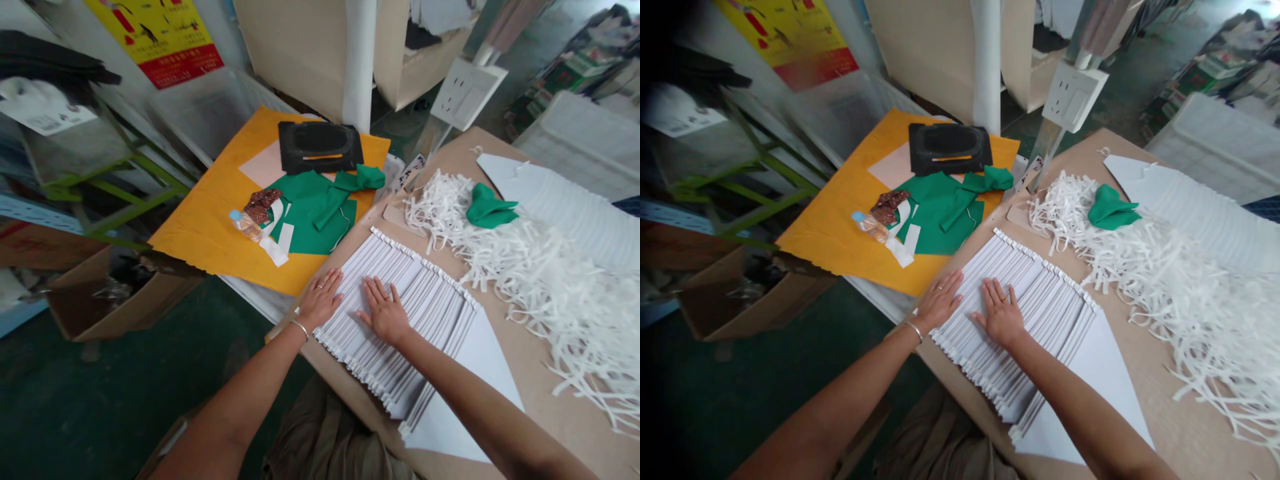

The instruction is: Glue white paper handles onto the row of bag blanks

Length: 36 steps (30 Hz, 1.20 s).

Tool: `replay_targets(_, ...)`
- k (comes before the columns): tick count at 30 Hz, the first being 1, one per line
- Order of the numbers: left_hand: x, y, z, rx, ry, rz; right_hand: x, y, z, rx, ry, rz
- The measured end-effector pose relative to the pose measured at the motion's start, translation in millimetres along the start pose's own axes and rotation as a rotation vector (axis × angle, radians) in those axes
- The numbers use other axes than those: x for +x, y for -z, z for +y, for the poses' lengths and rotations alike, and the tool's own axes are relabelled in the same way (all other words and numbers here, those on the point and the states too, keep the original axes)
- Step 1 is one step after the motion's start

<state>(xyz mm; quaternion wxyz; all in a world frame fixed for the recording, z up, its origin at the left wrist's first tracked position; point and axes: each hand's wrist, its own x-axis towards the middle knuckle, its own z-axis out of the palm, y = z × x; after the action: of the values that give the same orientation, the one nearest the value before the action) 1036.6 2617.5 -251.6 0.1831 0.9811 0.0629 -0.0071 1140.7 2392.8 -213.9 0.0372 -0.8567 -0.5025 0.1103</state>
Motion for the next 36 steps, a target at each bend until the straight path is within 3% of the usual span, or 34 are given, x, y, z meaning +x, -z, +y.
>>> replay_targets(7,0,-1.9,2,0.028,0.000,-0.009,-26,2,3,0.022,-0.002,0.032)
replay_targets(10,-1,-1.5,3,0.041,0.003,-0.010,-33,3,0,0.030,0.000,-0.010)
replay_targets(13,-1,-1.9,4,0.056,0.006,-0.013,-24,9,-9,0.043,-0.043,-0.059)
replay_targets(19,0,-2.9,5,0.066,0.000,-0.025,23,10,-31,0.054,-0.051,0.024)
replay_targets(25,0,-3.0,4,0.066,0.001,-0.015,10,-17,-22,0.059,-0.073,-0.018)
replay_targets(36,-1,0.4,6,0.071,0.002,-0.008,11,-12,-15,0.039,-0.046,0.034)
